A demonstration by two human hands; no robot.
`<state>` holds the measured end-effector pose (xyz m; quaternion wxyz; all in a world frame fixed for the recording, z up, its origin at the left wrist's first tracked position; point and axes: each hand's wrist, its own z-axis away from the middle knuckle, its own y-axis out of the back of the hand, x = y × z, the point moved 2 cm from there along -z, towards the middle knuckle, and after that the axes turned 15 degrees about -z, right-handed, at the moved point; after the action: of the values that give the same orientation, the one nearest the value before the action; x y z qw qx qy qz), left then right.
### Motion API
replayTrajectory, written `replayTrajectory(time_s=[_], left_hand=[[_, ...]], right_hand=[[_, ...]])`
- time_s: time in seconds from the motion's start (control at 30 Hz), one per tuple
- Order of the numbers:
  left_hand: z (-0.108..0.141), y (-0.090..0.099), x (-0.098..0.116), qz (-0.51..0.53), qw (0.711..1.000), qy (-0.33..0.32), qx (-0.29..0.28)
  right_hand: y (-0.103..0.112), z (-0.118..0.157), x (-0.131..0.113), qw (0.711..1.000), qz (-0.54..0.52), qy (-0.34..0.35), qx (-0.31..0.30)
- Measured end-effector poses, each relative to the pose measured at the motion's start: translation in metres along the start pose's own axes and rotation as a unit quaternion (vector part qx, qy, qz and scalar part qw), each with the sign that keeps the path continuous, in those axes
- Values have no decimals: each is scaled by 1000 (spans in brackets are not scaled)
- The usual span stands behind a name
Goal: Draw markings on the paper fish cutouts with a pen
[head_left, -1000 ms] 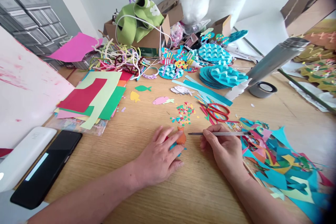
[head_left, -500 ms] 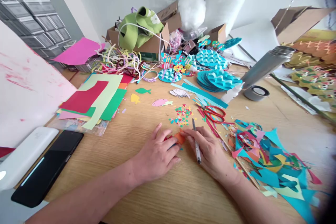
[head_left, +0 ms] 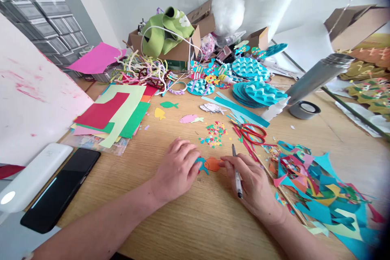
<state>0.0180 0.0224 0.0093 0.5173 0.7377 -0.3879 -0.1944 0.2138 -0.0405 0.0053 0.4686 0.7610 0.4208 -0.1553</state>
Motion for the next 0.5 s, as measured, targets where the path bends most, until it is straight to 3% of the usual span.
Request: replayTrajectory(time_s=[0.13,0.23,0.37,0.5], left_hand=[[-1,2,-14,31,994,48,92],[2,1,-17,42,990,42,130],[3,1,-16,58,987,36,148],[1,3,-11,73,991,6,115]], right_hand=[[2,0,-2,1000,-19,0,-15],[1,-2,-4,999,-27,17,-39],[1,-1,-1,999,-11,13,-41],[1,2,4,999,1,5,-31]])
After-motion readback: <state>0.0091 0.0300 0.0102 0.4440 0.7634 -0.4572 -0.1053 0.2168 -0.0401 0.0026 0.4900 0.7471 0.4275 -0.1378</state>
